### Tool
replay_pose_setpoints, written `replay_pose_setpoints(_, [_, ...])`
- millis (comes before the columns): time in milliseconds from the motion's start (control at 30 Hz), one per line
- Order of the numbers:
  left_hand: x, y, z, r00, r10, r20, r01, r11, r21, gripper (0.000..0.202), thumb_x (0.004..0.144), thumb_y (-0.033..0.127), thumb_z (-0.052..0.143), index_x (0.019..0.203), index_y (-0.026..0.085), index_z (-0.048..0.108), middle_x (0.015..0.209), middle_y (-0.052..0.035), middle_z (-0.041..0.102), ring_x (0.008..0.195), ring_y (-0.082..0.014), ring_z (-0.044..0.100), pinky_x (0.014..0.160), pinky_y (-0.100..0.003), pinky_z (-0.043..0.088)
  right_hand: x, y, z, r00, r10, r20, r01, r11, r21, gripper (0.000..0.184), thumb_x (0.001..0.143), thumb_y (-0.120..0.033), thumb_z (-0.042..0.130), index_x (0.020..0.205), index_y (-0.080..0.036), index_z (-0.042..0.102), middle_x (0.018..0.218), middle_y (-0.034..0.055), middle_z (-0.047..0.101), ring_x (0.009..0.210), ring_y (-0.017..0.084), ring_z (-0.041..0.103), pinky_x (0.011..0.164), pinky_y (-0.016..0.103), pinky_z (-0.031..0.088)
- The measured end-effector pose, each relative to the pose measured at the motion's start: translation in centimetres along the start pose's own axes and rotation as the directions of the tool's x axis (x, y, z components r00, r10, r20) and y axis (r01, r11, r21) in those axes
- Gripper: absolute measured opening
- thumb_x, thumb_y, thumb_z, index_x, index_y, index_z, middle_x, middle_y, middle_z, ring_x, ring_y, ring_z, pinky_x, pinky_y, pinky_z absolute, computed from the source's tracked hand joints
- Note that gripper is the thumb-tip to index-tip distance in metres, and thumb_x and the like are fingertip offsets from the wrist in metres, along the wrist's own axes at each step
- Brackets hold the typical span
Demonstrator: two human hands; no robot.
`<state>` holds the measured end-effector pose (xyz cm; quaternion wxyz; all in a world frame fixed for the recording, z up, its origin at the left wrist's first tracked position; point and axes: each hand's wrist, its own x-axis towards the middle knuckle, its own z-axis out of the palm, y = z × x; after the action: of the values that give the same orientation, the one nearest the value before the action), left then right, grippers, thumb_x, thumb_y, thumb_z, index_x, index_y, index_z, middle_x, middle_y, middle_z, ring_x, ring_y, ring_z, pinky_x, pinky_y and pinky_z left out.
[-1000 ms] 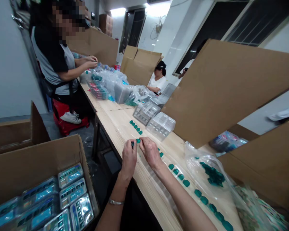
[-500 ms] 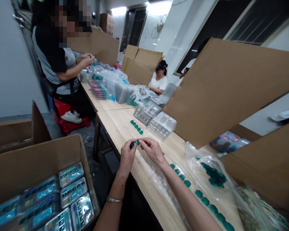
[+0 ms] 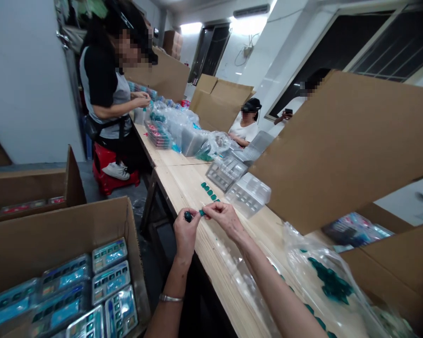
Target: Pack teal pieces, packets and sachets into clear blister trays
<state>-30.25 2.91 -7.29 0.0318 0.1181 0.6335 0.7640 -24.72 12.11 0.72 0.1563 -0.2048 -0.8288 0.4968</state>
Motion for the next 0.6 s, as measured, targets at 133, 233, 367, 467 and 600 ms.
replay_pose_setpoints(133, [0.3, 0.1, -0.3, 0.998, -0.022, 0.066, 0.027, 0.997, -0.074, 0.015, 0.070, 0.030, 0.063, 0.073, 0.016, 0.063, 0.074, -0.0030, 0.065, 0.071, -0.0149, 0.058, 0.069, -0.025, 0.043, 0.6, 0.4, 0.4, 0.999, -0.001, -0.045, 0.002, 1.000, 0.016, 0.026, 0.065, -0.039, 0.068, 0.068, -0.013, 0.066, 0.059, 0.0016, 0.063, 0.056, 0.012, 0.055, 0.057, 0.024, 0.042])
replay_pose_setpoints(233, [0.4, -0.2, -0.4, 0.985, -0.055, 0.161, 0.081, 0.984, -0.160, 0.022, 0.071, 0.035, 0.062, 0.080, 0.015, 0.066, 0.077, -0.0040, 0.065, 0.072, -0.0146, 0.058, 0.068, -0.025, 0.043, 0.7, 0.6, 0.5, 0.997, 0.011, -0.082, -0.008, 0.999, 0.040, 0.025, 0.061, -0.037, 0.071, 0.069, -0.013, 0.067, 0.062, 0.0029, 0.065, 0.058, 0.013, 0.056, 0.058, 0.025, 0.043])
replay_pose_setpoints(367, [0.5, -0.6, -0.6, 0.932, -0.157, 0.326, 0.246, 0.935, -0.254, 0.030, 0.071, 0.040, 0.062, 0.084, 0.014, 0.065, 0.056, 0.0025, 0.054, 0.047, -0.0080, 0.044, 0.045, -0.020, 0.033, 0.7, 1.0, 0.7, 0.995, -0.002, -0.104, 0.000, 1.000, -0.018, 0.022, 0.064, -0.035, 0.069, 0.068, -0.013, 0.066, 0.062, 0.0039, 0.065, 0.059, 0.014, 0.057, 0.058, 0.025, 0.044])
replay_pose_setpoints(467, [0.8, -0.8, -0.8, 0.929, -0.199, 0.313, 0.300, 0.898, -0.320, 0.032, 0.068, 0.041, 0.064, 0.085, 0.014, 0.066, 0.054, 0.0031, 0.052, 0.043, -0.0064, 0.038, 0.041, -0.020, 0.028, 1.5, 1.3, 0.9, 0.989, -0.084, -0.119, 0.069, 0.989, -0.128, 0.022, 0.070, -0.036, 0.064, 0.070, -0.014, 0.066, 0.062, 0.0037, 0.064, 0.058, 0.014, 0.057, 0.057, 0.025, 0.044])
replay_pose_setpoints(600, [1.2, -0.6, -1.0, 0.952, -0.248, 0.180, 0.302, 0.859, -0.412, 0.035, 0.067, 0.041, 0.067, 0.090, 0.015, 0.065, 0.061, 0.0021, 0.054, 0.046, -0.0054, 0.038, 0.042, -0.019, 0.028, 4.6, 1.9, 1.4, 0.931, -0.332, -0.150, 0.264, 0.899, -0.348, 0.019, 0.076, -0.032, 0.057, 0.073, -0.016, 0.066, 0.072, 0.0047, 0.065, 0.066, 0.015, 0.057, 0.064, 0.026, 0.044])
